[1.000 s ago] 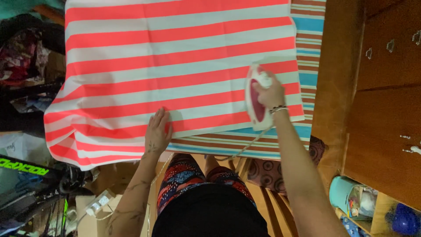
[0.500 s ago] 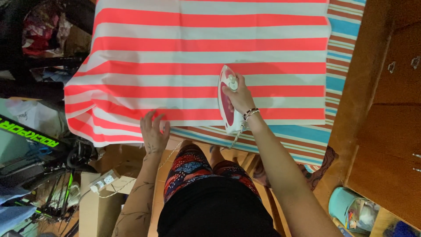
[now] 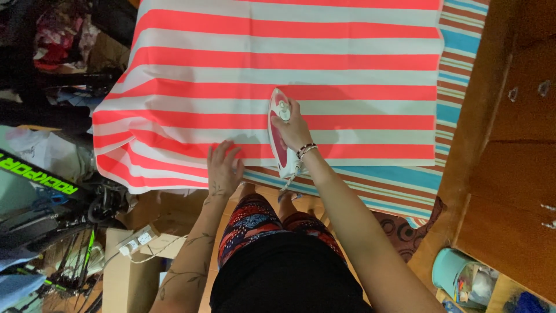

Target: The person irons a striped orange and white fabric on a table, smoothing it with their hand and moving the iron across various sections of the material.

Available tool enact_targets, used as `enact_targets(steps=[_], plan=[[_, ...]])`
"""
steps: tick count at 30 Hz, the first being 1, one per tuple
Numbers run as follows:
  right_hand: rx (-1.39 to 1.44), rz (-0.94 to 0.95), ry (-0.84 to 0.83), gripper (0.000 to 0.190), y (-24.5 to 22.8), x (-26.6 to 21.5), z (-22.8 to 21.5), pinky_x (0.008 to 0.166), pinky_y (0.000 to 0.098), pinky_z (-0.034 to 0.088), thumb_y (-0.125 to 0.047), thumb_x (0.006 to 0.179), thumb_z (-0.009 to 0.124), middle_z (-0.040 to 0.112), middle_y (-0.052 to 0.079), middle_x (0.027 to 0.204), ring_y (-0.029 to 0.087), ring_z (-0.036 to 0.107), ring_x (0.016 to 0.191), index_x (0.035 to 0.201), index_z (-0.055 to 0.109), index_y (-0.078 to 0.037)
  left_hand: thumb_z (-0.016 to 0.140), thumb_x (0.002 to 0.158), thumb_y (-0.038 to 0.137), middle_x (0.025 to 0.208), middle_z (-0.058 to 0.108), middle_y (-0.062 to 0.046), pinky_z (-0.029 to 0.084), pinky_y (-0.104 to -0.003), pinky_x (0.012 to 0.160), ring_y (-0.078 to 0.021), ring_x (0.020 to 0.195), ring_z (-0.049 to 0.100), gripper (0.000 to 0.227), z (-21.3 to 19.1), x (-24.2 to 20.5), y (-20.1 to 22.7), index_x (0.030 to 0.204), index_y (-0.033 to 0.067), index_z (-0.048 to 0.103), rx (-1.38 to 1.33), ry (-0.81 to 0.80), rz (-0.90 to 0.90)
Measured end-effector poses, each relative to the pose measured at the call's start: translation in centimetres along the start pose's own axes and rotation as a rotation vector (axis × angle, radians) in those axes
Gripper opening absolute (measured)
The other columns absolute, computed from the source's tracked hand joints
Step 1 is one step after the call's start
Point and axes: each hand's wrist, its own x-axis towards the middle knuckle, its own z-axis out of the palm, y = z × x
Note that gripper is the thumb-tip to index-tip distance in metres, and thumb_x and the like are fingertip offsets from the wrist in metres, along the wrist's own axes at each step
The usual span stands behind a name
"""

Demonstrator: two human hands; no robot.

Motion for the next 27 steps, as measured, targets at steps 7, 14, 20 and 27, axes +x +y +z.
enact_targets(steps=[7,14,20,27], plan=[[-0.087,0.04,0.06,0.06,-1.3,-2.1,-0.3,0.048,0.0352,0.063,-0.033,0.097,0.057,0.068,0.028,0.099,0.034,0.073,0.063,0.15,0.032,-0.016,0.07,0.079,0.019,0.152,0.046,-0.018,0.026,-0.068,0.114,-0.0362,0.144,0.04,0.066,-0.7,0.5,2.7,0.144,0.0155,0.056,-0.016,-0.209,0.117],[-0.179,0.074,0.178,0.058,-3.5,0.8,-2.3,0.079,0.048,0.063,-0.044,0.096,0.059,0.069,0.025,0.113,0.042,0.071,0.098,0.147,0.04,-0.021,0.056,0.094,0.031,0.163,0.033,-0.011,0.018,-0.059,0.119,-0.0282,0.151,0.029,0.065,0.5,-0.8,1.6,0.157,0.027,0.039,0.093,-0.186,0.133],[-0.136,0.117,0.204,0.058,-4.8,-1.5,-3.4,0.083,0.0542,0.06,-0.044,0.095,0.059,0.066,0.03,0.118,0.048,0.068,0.105,0.146,0.04,-0.021,0.052,0.094,0.038,0.164,0.03,-0.009,0.019,-0.058,0.119,-0.0266,0.152,0.028,0.066,0.5,-0.6,1.3,0.158,0.0306,0.036,0.151,-0.228,0.127],[-0.136,0.131,0.268,0.057,-2.3,3.4,-4.6,0.071,0.0465,0.064,-0.045,0.095,0.06,0.066,0.027,0.118,0.044,0.071,0.098,0.144,0.04,-0.023,0.045,0.097,0.039,0.166,0.027,-0.009,0.012,-0.056,0.121,-0.0252,0.153,0.024,0.065,0.9,-1.4,1.5,0.16,0.03,0.032,0.176,-0.188,0.133]])
